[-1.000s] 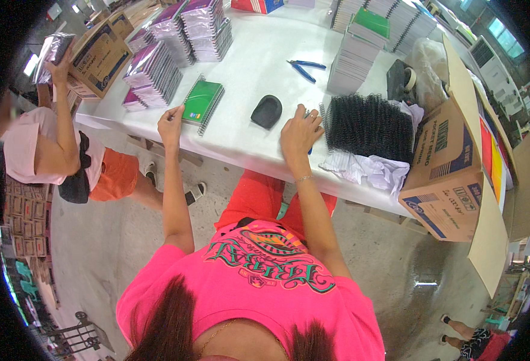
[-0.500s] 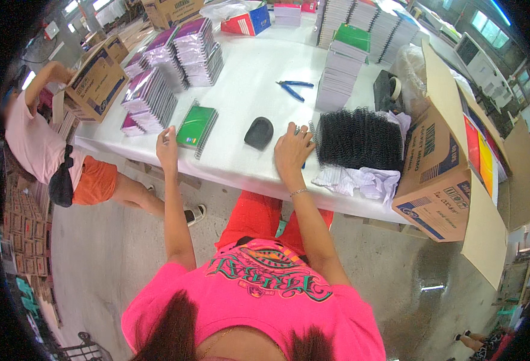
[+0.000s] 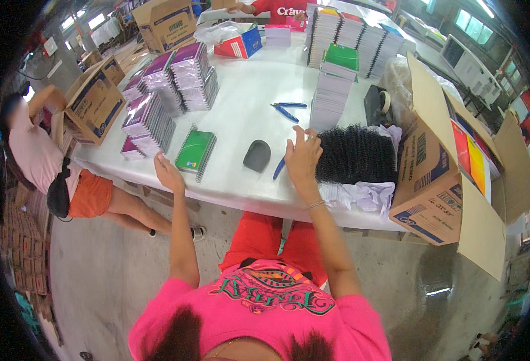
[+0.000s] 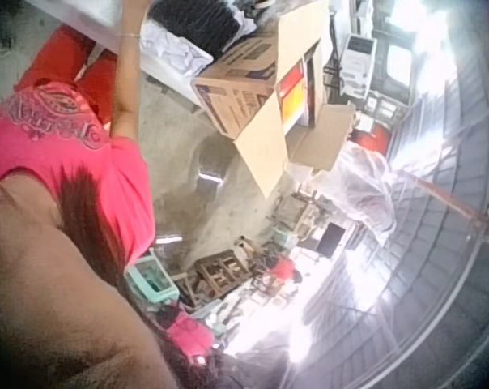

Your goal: The person assembles spiral-bound notebooks by inserting metal coils into the punched holes of green covers. They use pliers to secure the coils and place the finished notebooks into a stack. The workspace includes stacks of covers, coils, and tools on a white table.

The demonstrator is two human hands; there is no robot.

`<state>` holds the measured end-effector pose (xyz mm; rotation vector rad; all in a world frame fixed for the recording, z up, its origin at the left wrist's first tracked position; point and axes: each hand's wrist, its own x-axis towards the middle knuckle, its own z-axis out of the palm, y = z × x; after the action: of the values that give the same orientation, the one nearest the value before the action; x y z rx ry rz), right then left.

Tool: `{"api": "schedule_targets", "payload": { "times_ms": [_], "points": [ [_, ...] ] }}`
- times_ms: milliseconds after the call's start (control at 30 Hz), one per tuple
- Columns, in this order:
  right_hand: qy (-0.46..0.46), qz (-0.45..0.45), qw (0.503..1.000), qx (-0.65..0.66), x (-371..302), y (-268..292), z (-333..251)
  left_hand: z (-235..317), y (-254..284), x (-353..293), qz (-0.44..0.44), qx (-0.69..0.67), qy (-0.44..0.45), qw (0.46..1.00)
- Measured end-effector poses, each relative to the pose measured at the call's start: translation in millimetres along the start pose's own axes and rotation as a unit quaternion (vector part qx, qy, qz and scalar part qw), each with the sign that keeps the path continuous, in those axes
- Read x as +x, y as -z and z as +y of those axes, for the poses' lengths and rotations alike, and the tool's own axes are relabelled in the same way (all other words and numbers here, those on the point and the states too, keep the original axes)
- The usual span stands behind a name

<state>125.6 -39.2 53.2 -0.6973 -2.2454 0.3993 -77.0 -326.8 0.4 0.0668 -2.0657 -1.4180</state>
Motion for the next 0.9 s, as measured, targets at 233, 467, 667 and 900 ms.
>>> {"api": "schedule_targets", "payload": {
  "times_ms": [233, 467, 667, 900],
  "points": [
    [0.106, -0.238, 0.951, 0.165, -2, 2, -2, 1, -1, 2, 0.008, 0.033, -0.033, 0.999],
    [0.188, -0.218, 0.955, 0.068, -43, -24, -21, 6, 1, 3, -0.013, 0.042, -0.009, 0.999],
    [0.194, -0.208, 0.955, 0.086, -36, -15, -18, 5, 2, 2, -0.013, 0.037, -0.005, 0.999],
    [0.142, 0.102, 0.976, 0.131, 66, 66, -12, -1, 0, 2, -0.013, 0.032, 0.02, 0.999]
  ]
}}
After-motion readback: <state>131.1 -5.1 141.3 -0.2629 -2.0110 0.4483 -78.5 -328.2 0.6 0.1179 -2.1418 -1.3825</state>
